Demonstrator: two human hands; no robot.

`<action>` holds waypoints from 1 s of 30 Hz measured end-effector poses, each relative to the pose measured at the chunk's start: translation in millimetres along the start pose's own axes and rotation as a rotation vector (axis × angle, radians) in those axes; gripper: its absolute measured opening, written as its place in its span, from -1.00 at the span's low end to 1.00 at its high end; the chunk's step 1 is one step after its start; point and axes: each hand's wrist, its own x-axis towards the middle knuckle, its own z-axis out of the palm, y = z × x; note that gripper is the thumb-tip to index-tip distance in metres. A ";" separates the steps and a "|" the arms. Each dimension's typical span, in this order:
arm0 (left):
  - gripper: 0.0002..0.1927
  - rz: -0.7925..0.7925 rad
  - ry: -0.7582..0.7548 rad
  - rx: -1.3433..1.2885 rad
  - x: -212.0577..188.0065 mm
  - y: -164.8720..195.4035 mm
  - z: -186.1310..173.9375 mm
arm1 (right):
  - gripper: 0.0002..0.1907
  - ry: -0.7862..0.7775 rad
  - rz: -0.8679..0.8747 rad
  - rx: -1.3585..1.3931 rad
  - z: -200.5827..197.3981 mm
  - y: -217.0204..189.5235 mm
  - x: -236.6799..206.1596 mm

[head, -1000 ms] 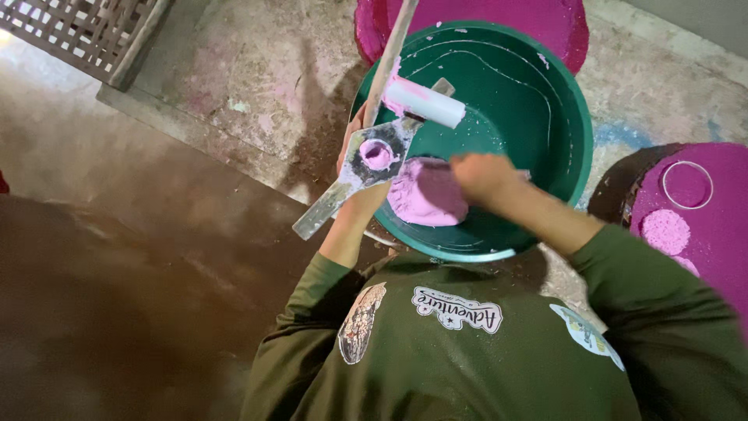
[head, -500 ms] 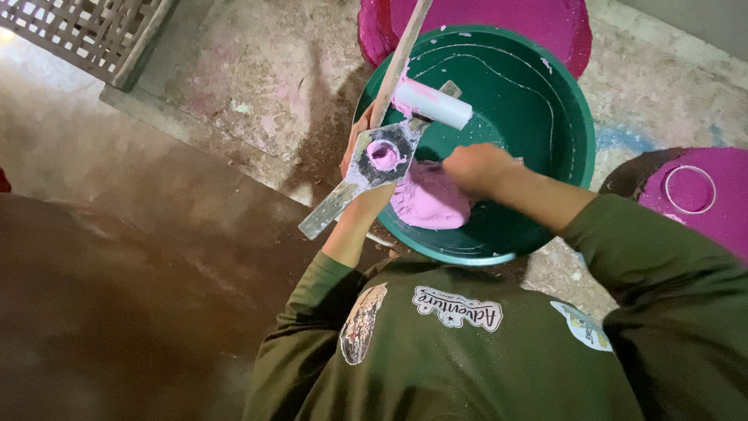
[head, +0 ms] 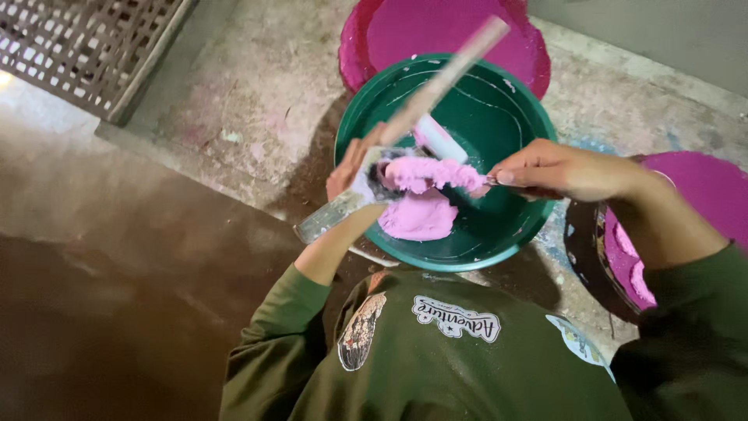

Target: The person scoops pink dough from a green basin into a wooden hand press, squeezes the press to extrude a round dough disc onto a pink tray, and repeats the cycle, occasionally rearranging the discs and covering a filled tray with a woven bamboo lid.

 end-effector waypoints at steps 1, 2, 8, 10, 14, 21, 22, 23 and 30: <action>-0.19 -0.001 -0.068 -0.075 -1.7 8.0 -0.2 | -0.58 0.075 -0.040 -0.198 -3.4 -7.4 -3.6; -0.19 -0.008 -0.115 -0.073 -2.0 14.0 -1.0 | -0.60 0.149 -0.077 -0.398 -4.5 -17.3 -6.5; -0.32 -0.104 -0.215 -0.241 -0.4 31.6 24.6 | -0.84 0.329 -0.016 -1.411 60.2 -73.7 11.7; -0.45 -0.213 -0.325 -0.423 -6.4 31.4 34.7 | -0.84 0.423 -0.146 -1.395 93.0 -75.3 21.4; -0.50 -0.198 -0.366 -0.581 -25.6 25.7 37.2 | -0.87 0.455 -0.390 -1.486 97.1 -78.5 1.7; -0.35 0.026 -0.140 -0.170 -5.1 0.8 13.4 | -0.91 0.489 -0.036 -1.485 62.3 -134.0 -54.8; -0.26 0.151 -0.112 -0.038 -2.5 2.5 14.0 | -0.91 0.451 -0.026 -1.502 67.8 -135.5 -46.4; -0.28 0.013 -0.181 -0.184 -2.1 6.2 15.9 | -0.91 0.468 -0.095 -1.575 76.4 -133.2 -33.5; -0.33 -0.129 -0.151 -0.280 -2.9 14.4 23.4 | -0.87 0.628 -0.311 -1.469 101.9 -79.4 -4.1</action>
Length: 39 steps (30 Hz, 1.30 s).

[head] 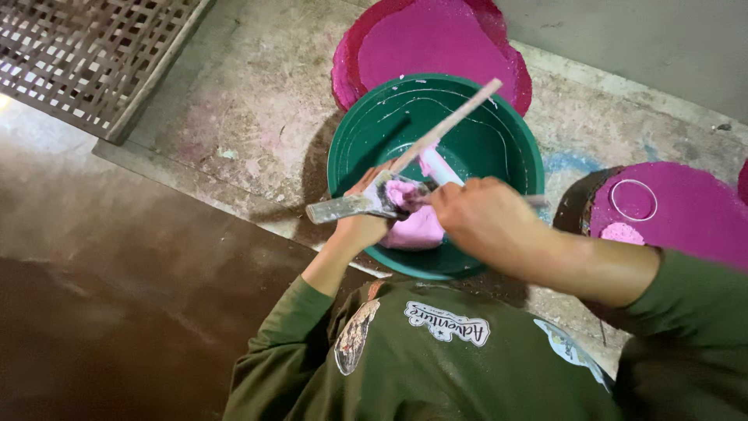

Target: The person scoops pink dough from a green basin into a wooden hand press, squeezes the press to extrude a round dough disc onto a pink tray, and repeats the cycle, occasionally rearranging the discs and covering a filled tray with a woven bamboo lid.

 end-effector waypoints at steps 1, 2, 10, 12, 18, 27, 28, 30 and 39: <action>-0.40 -0.105 -0.003 -0.063 -0.8 -1.5 -0.5 | -0.90 0.004 0.052 0.069 -0.4 9.4 -9.1; -0.40 -0.155 0.055 -0.094 0.3 -4.8 -3.1 | -0.91 0.012 0.103 0.133 -1.0 15.6 -15.7; -0.32 0.094 0.307 0.466 18.4 -23.5 -2.6 | -0.49 0.398 0.319 0.880 48.4 -28.2 7.5; -0.17 -0.068 0.225 0.405 23.1 -27.6 -10.4 | -0.53 0.420 0.293 1.037 65.4 -38.6 3.1; -0.42 -0.097 0.163 0.468 31.1 -17.4 -16.8 | -0.57 0.090 0.657 1.205 87.7 -6.6 -4.5; -0.13 -0.168 0.281 0.388 36.1 -64.7 -19.5 | -0.56 0.138 0.458 1.167 126.1 -37.1 -11.1; -0.08 -0.251 0.305 0.240 36.8 -77.3 -21.8 | -0.55 0.003 0.526 1.167 133.0 -36.2 -14.9; -0.47 -0.175 0.384 -0.132 36.1 -97.1 -21.3 | -0.49 -0.196 0.540 1.293 145.1 -30.4 -17.5; -0.66 -0.633 -0.613 -1.670 -32.6 -30.5 85.4 | 0.15 0.898 0.123 2.183 126.4 12.7 -19.1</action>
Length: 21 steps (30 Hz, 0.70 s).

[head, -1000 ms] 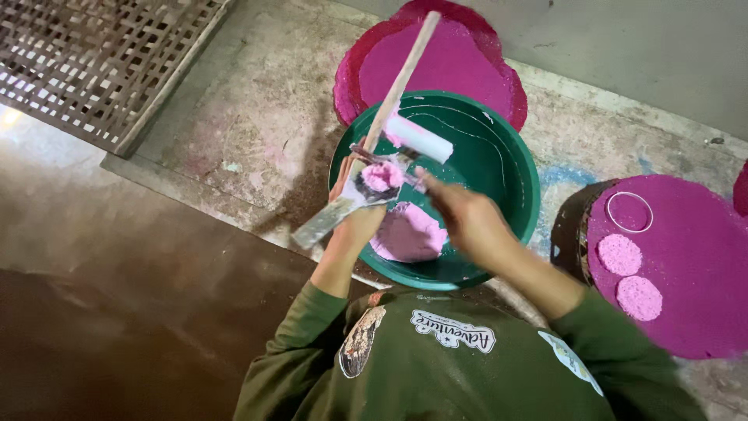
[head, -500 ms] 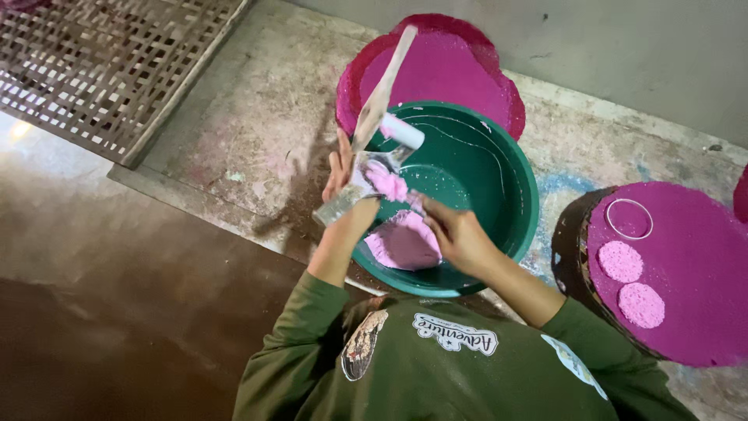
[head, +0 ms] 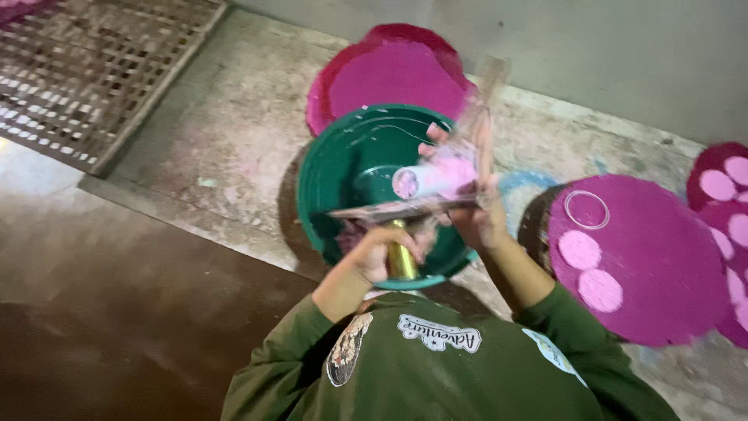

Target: The person scoops pink dough from a green basin into a wooden hand press, squeezes the press to extrude a round dough disc onto a pink tray, and repeats the cycle, occasionally rearranging the discs and covering a filled tray with a woven bamboo lid.

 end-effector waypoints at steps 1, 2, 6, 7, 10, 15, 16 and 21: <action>-0.58 -0.133 -0.080 -0.123 5.6 -15.9 13.6 | 0.06 -0.064 0.012 0.051 -1.3 -16.8 -2.5; -0.60 -0.114 -0.010 0.031 9.1 -23.4 26.3 | -0.03 -0.131 0.015 0.100 -3.3 -36.6 -5.2; -0.51 0.224 -0.016 0.742 17.6 -27.6 90.4 | -0.22 0.112 -0.029 -0.212 1.1 -121.2 -45.6; -0.45 0.377 -0.100 0.939 14.7 -24.0 108.7 | -0.28 -0.006 -0.060 -0.435 3.7 -141.3 -57.9; -0.60 0.283 -0.040 1.488 -4.7 -13.2 161.5 | -0.50 -0.395 -0.277 -1.099 9.3 -192.8 -93.2; -0.56 0.199 -0.190 1.600 3.3 -53.4 218.5 | -0.70 -0.518 -0.553 -1.251 14.2 -199.4 -153.8; -0.60 0.242 -0.250 1.527 4.3 -65.3 221.4 | -0.68 -0.508 -0.500 -1.220 9.5 -201.0 -163.9; -0.52 0.013 -0.352 1.082 37.3 -95.9 204.5 | -0.36 -0.268 -0.294 -1.285 -33.3 -218.1 -206.6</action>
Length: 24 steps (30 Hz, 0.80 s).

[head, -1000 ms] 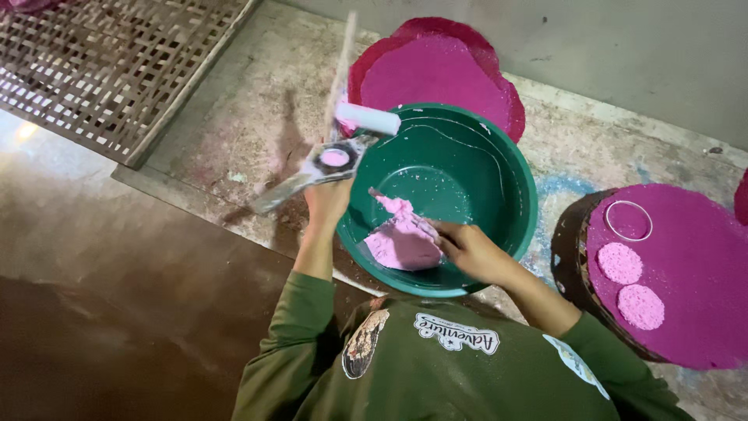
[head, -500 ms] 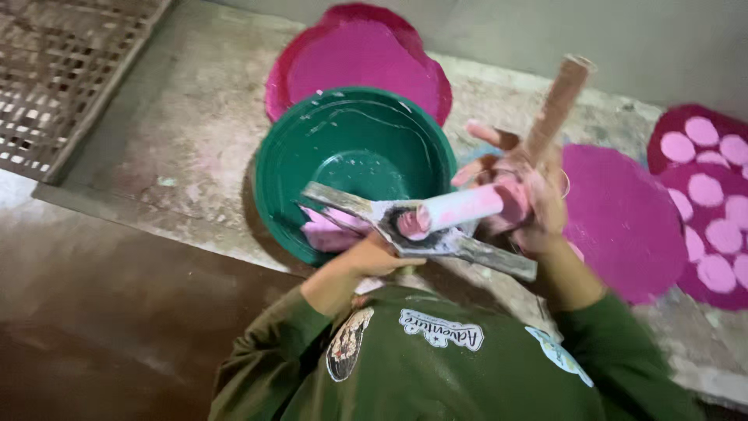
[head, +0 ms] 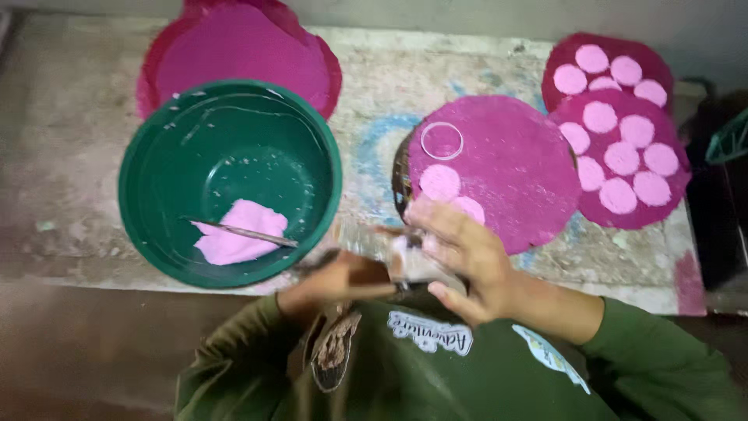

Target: The person scoops pink dough from a green basin into a wooden hand press, squeezes the press to extrude a round dough disc onto a pink tray, and repeats the cycle, occasionally rearranging the discs and covering a filled tray with a woven bamboo lid.

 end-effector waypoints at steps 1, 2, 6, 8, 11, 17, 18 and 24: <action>-0.55 0.082 -0.115 0.166 11.3 -5.7 -5.8 | -0.28 0.021 0.060 -0.036 -4.7 3.7 -12.6; -0.56 0.017 -0.122 0.244 25.4 -11.4 -4.9 | -0.14 -0.057 0.216 0.194 -16.1 12.5 -27.7; -0.57 -0.249 -0.156 0.563 100.4 -30.1 -0.2 | 0.10 -0.301 0.752 0.937 -39.2 45.8 -90.5; -0.48 -0.253 -0.200 0.515 136.4 -47.7 -8.7 | 0.09 -0.247 0.890 1.052 -39.9 51.3 -125.6; -0.30 -0.095 -0.136 0.183 183.8 -99.0 -31.3 | 0.06 0.040 0.993 0.917 -42.9 48.5 -170.5; -0.51 -0.350 0.748 -0.338 228.3 -198.6 -64.2 | -0.04 0.405 0.974 0.755 -46.9 39.0 -207.3; -0.52 -0.373 0.700 -0.540 224.0 -205.1 -61.2 | -0.05 0.428 0.957 0.760 -46.5 37.8 -209.3; -0.49 -0.180 0.704 -0.634 160.9 -216.8 -6.1 | -0.10 0.647 0.998 0.782 -36.2 37.1 -214.9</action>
